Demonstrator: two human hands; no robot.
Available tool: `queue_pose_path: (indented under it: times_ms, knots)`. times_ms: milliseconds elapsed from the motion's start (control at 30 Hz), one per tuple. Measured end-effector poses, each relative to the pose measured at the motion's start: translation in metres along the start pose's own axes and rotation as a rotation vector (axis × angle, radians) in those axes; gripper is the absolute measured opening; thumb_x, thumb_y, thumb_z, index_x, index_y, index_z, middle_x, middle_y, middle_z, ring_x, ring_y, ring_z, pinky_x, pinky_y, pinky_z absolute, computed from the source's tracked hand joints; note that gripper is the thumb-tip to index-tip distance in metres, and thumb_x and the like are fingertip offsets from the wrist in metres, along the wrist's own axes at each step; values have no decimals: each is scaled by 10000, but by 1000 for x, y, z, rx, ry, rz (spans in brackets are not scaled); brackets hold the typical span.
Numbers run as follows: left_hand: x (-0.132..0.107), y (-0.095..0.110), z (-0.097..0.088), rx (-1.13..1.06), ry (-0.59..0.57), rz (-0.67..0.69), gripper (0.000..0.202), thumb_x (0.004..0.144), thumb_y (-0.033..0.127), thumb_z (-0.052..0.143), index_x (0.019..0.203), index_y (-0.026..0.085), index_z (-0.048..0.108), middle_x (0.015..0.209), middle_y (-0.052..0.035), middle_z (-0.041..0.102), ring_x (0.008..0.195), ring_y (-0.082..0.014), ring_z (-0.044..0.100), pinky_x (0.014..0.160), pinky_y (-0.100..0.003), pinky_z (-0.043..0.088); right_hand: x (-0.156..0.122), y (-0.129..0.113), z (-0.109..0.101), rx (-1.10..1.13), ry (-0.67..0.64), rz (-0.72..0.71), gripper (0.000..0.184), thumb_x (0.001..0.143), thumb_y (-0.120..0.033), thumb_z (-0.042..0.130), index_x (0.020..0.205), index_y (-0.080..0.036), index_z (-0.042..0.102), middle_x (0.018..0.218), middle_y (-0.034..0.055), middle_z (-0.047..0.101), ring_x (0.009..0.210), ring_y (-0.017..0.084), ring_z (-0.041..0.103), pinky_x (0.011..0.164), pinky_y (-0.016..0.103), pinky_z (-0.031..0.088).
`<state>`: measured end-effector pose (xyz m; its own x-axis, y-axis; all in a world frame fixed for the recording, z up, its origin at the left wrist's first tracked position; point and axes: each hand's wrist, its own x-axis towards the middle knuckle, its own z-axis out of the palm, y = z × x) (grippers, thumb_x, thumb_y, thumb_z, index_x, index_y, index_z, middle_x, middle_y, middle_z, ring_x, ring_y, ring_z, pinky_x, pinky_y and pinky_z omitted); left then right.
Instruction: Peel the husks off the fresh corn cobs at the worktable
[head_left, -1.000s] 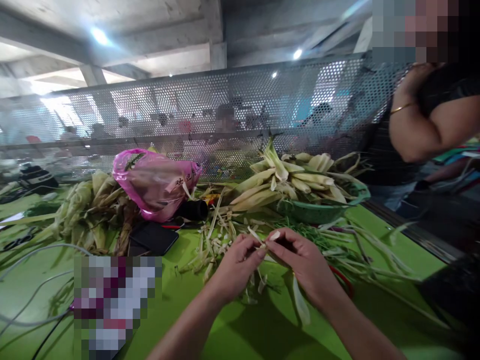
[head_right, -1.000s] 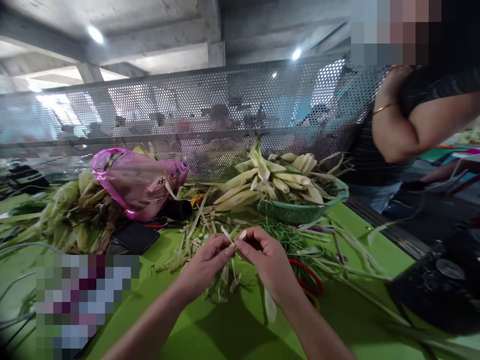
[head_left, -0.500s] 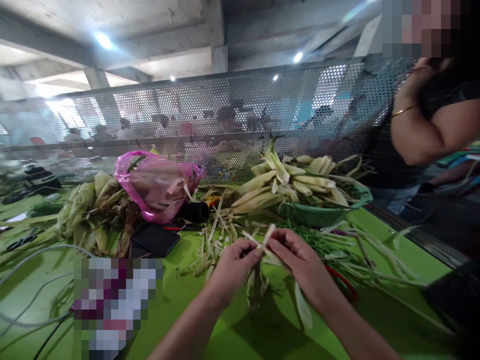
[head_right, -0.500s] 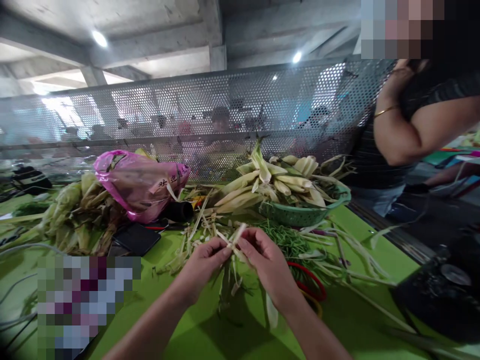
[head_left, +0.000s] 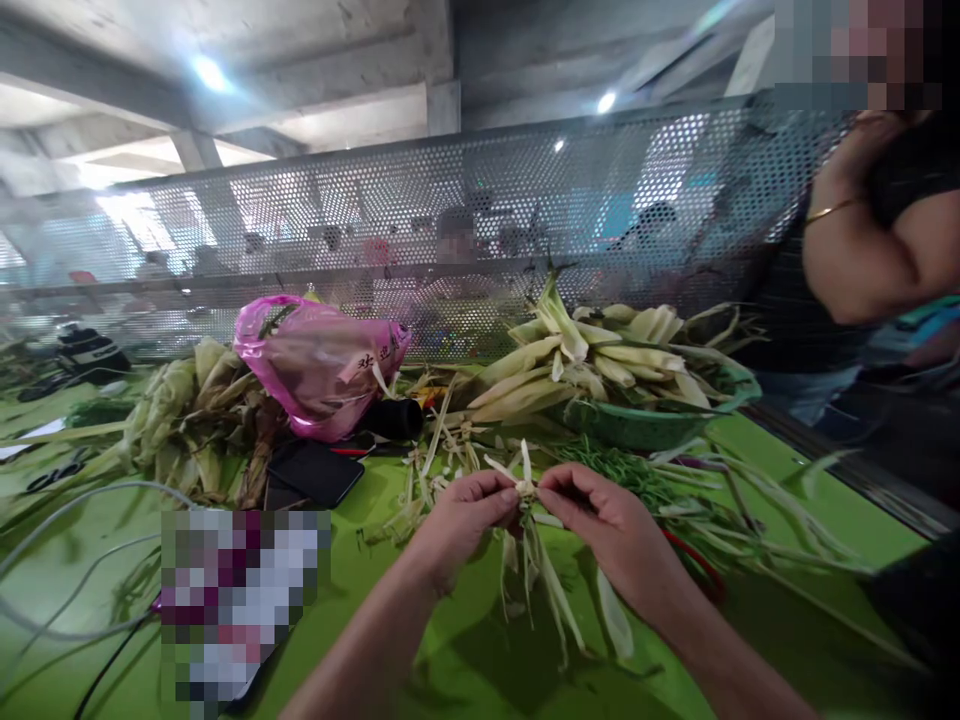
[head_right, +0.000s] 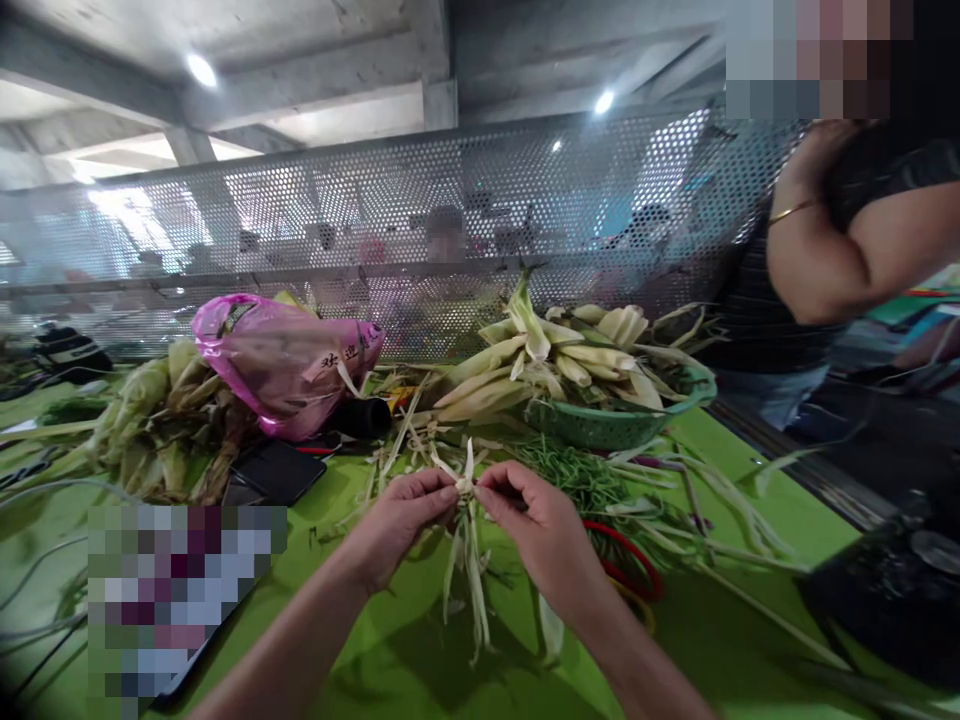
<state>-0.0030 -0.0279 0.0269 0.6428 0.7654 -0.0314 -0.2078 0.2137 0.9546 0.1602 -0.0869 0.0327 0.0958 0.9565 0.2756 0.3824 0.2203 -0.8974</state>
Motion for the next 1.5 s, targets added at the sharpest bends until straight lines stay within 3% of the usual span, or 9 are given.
queue_pose_path:
  times_ms: [200,500,633,800,900,967,1100,1333,1500]
  knots:
    - [6,-8,-3,182,71,57,468,660,572,730,719,134,578,608,30,489,524,-74,441,519,-215,349,-4,2,2,-85,-36,-62,162,908,-356,544,869,-212,606,812,7,623,763,167,553,685,261,422]
    - [1,-8,1,19,152,58,410,650,495,764,731,134,589,567,53,450,488,-51,357,482,-207,254,-4,2,8,-153,37,-73,202,909,-383,540,805,-213,570,739,11,593,706,177,531,652,280,411]
    - [1,-8,-1,8,129,58,405,645,491,769,727,128,610,561,40,483,487,-55,385,490,-206,289,-3,5,6,-182,30,-78,203,913,-380,536,804,-213,576,746,14,600,709,181,544,658,287,425]
    - [10,-15,-6,44,107,38,431,634,517,760,718,116,626,539,8,551,470,-91,484,524,-237,376,-7,0,4,-380,176,-302,120,890,-294,592,990,-235,621,1006,59,624,948,232,554,812,340,433]
    - [14,-17,-7,52,153,49,430,606,510,772,694,116,625,542,-1,564,483,-103,510,538,-243,390,-9,-5,9,-399,109,-415,60,899,-280,597,922,-248,641,916,43,644,935,233,539,795,338,426]
    - [14,-16,-6,32,218,57,423,580,489,789,696,115,627,569,2,565,509,-98,510,555,-240,404,-8,-5,12,-442,52,-408,92,896,-285,606,829,-239,649,847,35,648,875,228,534,757,336,415]
    - [11,-15,-3,-67,291,40,428,576,473,799,733,121,612,597,16,545,540,-92,501,588,-240,417,-5,3,16,-582,117,-348,134,880,-327,625,814,-223,678,844,51,635,830,232,519,744,360,384]
    - [8,-20,8,-26,375,114,348,656,433,769,771,139,623,646,4,550,610,-96,481,602,-220,367,-5,15,27,-694,168,-246,179,873,-358,621,795,-200,644,814,61,616,812,249,502,701,354,380]
    - [7,-21,12,-40,342,109,327,695,437,741,785,158,598,705,-12,560,667,-117,506,664,-238,393,-4,17,29,-758,207,-278,139,871,-251,583,747,-189,591,778,63,589,781,242,474,692,351,371]
